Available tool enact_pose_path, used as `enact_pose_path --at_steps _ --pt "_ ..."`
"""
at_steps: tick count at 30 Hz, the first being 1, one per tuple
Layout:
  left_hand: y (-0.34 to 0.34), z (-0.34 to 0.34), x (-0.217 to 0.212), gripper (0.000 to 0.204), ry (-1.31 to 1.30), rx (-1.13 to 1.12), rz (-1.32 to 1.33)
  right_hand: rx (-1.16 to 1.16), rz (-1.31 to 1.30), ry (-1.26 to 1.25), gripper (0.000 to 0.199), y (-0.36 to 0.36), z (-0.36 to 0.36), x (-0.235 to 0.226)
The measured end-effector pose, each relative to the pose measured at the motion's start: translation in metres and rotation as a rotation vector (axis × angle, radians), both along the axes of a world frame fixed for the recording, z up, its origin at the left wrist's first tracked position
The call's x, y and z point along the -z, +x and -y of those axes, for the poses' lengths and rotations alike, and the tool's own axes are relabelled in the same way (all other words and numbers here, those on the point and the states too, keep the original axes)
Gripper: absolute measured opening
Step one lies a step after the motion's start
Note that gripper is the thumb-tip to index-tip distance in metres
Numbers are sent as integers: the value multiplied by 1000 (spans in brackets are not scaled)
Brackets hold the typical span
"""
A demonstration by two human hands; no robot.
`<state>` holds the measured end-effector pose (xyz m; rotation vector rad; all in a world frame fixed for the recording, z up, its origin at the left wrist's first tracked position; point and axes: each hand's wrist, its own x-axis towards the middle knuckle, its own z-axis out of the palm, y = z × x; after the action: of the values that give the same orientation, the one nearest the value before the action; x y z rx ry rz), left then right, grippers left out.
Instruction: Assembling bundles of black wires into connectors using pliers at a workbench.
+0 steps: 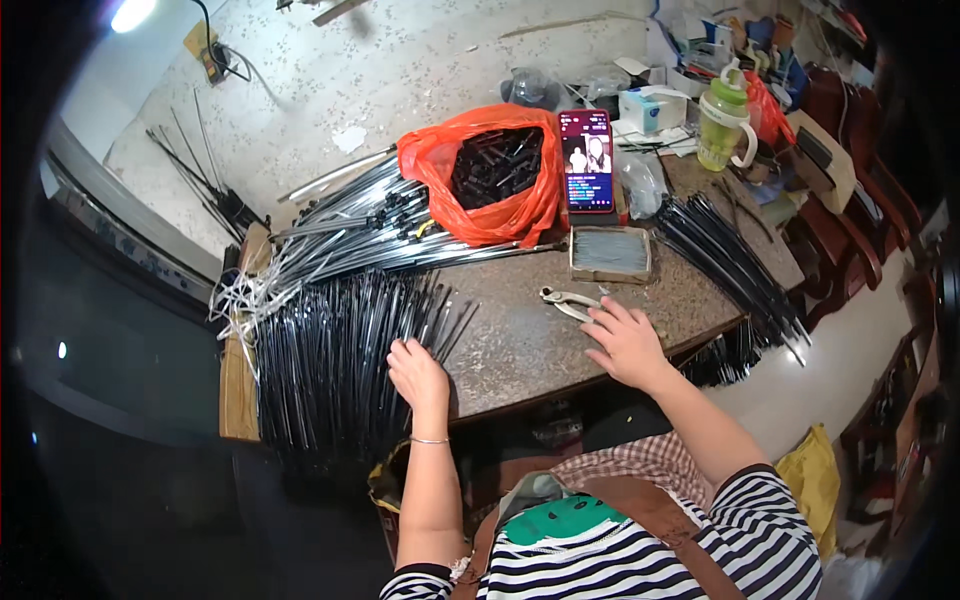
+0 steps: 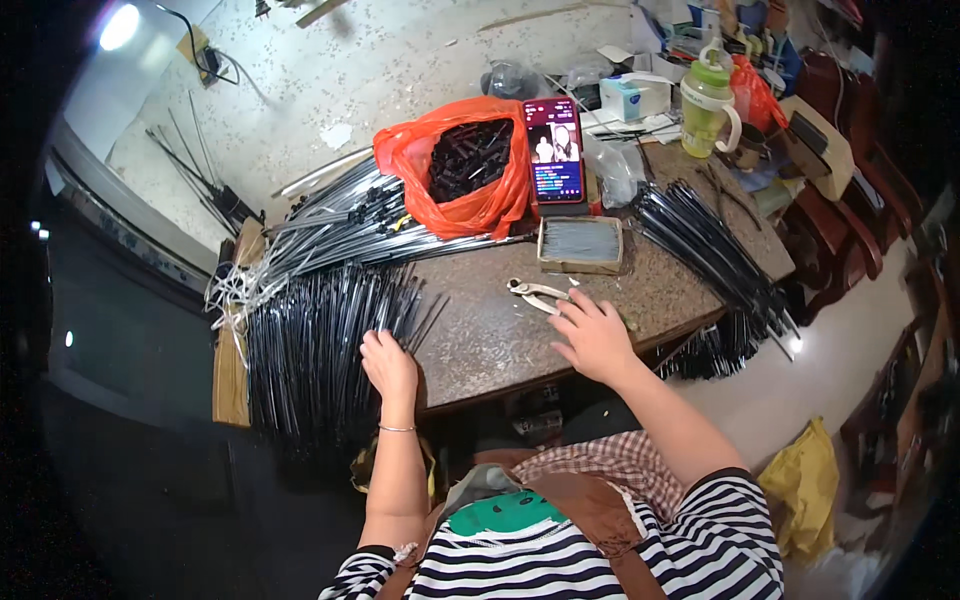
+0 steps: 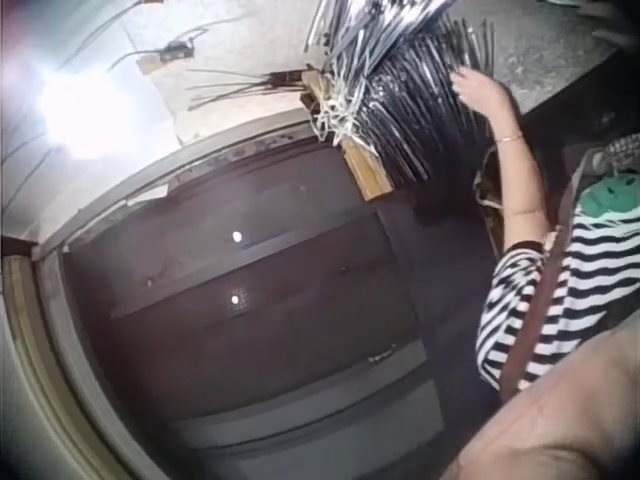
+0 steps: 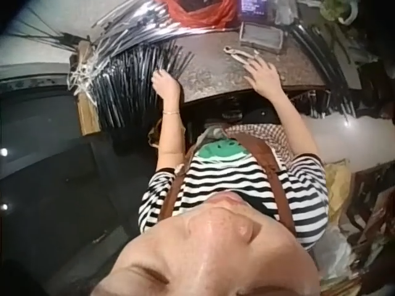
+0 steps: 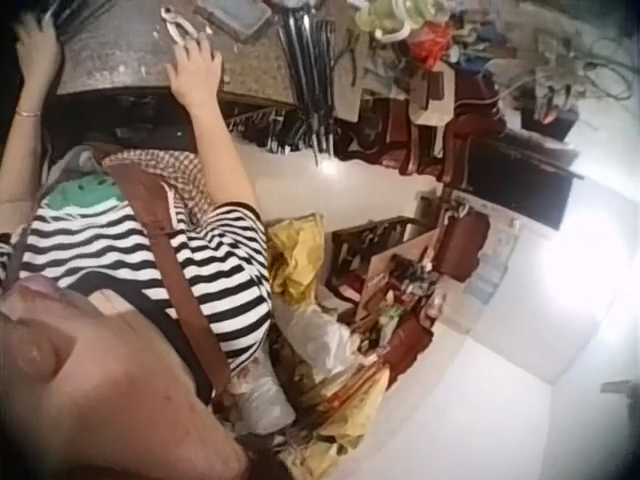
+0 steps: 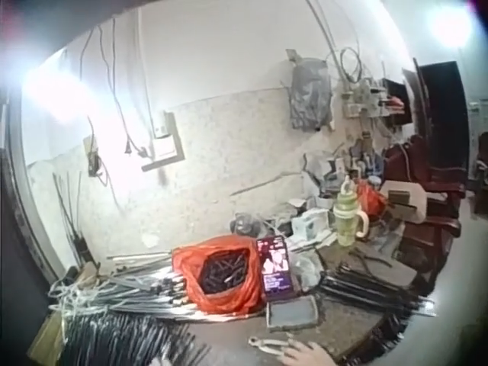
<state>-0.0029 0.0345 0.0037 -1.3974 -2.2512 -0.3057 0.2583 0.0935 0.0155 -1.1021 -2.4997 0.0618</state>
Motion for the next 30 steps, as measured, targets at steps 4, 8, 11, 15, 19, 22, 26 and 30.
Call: enact_pose_path --at_steps 4,8,11,15,19,22,26,30 --pt "40 -13 -6 16 -75 147 162 -261 -7 -129 29 39 -43 1" --pt "67 -25 -10 36 -144 244 348 -294 -66 -125 27 60 -57 3" --pt "71 -36 -9 32 -156 -44 179 -310 -82 -144 27 70 -68 0" --pt "95 -41 -12 49 -171 20 281 -312 -87 -169 28 82 -78 1" --pt "127 -17 -9 87 -328 237 213 -316 -132 -167 29 91 -77 5" --pt "147 -7 -26 67 -303 256 383 -312 -127 -177 29 98 -74 4" --pt "158 11 -34 35 -469 257 245 -298 -112 -145 30 103 -61 1" --pt "158 13 -68 20 -184 464 716 -232 -75 -148 32 107 -44 -5"
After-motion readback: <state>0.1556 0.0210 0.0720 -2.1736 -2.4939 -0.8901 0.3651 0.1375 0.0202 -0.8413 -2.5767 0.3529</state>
